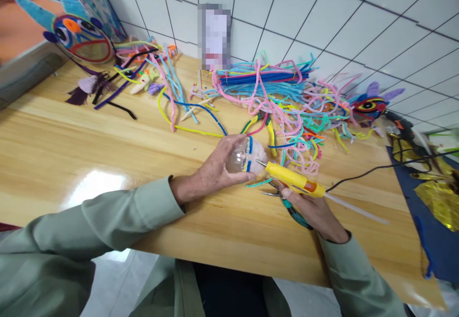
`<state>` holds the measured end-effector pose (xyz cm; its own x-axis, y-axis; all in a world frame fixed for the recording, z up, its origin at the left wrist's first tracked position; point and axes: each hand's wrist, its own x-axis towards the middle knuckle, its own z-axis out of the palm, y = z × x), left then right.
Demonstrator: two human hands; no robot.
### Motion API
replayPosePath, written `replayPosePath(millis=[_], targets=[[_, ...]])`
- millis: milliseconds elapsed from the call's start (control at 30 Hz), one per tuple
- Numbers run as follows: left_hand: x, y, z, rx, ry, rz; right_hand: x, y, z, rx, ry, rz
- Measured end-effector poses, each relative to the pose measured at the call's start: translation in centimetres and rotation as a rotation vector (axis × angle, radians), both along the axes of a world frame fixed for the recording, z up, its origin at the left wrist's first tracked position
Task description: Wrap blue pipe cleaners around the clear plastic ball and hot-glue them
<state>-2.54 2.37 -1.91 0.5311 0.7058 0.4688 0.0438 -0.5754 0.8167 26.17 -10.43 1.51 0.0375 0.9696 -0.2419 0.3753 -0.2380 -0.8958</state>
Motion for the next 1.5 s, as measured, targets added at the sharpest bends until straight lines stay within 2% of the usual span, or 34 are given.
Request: replayPosePath(millis=[367, 667, 900, 1267, 1500], targets=[[0.01, -0.01, 0.06, 0.015, 0.003, 0.004, -0.17, -0.04, 0.29, -0.014, 0.002, -0.001], [0.08, -0.06, 0.07, 0.020, 0.004, 0.009, 0.12, -0.18, -0.16, -0.014, -0.016, -0.016], [0.02, -0.07, 0.30, -0.009, 0.002, 0.003, -0.27, -0.03, 0.46, -0.019, 0.001, -0.010], [0.14, -0.03, 0.27, -0.021, -0.010, -0.001, -0.45, -0.03, 0.45, 0.018, 0.010, 0.019], [0.07, -0.22, 0.57, -0.068, 0.016, 0.011, -0.26, -0.24, 0.51, 0.024, 0.004, -0.021]])
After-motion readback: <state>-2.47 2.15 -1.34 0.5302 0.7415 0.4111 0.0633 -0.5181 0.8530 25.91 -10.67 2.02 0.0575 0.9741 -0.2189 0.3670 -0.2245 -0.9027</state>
